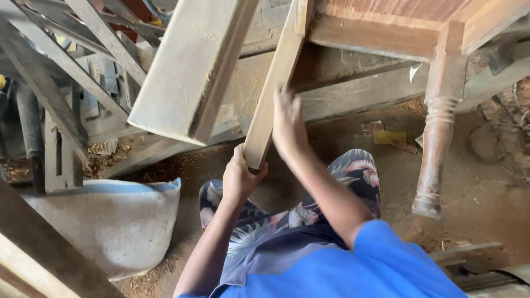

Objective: The person sands a wooden chair leg and a long wooden plank using a sanding block. They hold the chair leg with one hand while sanding with the other, then move to sand the plank resting on a workbench.

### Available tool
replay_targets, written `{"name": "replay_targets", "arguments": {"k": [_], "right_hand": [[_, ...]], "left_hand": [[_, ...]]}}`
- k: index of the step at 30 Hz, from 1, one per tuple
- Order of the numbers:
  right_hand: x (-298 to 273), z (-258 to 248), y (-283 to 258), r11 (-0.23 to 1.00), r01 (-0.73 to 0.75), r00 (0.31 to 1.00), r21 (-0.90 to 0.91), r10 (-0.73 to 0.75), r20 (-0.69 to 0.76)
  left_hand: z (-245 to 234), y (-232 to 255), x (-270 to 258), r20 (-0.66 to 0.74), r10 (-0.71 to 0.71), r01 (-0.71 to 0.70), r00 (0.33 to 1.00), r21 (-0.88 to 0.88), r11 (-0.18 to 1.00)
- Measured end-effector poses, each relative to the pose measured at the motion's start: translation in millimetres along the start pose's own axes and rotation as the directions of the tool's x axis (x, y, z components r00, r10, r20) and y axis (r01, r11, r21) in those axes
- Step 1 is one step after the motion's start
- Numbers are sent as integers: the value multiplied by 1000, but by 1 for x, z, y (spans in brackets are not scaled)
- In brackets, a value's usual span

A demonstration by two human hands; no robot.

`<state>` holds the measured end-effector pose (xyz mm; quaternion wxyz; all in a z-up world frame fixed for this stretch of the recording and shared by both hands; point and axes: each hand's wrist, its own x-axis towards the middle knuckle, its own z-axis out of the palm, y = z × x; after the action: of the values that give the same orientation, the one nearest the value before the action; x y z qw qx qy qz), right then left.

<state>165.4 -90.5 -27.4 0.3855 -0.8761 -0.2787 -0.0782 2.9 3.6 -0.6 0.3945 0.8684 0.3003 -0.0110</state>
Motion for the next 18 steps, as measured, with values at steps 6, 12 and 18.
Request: {"name": "replay_targets", "arguments": {"k": [6,12,18], "right_hand": [[-13,0,-1,957,209,976,-203,-191,105],[56,-31,-15,474,-567,726,674,674,137],[-40,2,-1,912,410,909,11,-408,-82]], "left_hand": [[1,-5,0,27,-18,17,999,38,999],[11,-13,-3,-87,120,-117,989,37,992],[10,-14,6,-67,124,-123,990,25,992]]}}
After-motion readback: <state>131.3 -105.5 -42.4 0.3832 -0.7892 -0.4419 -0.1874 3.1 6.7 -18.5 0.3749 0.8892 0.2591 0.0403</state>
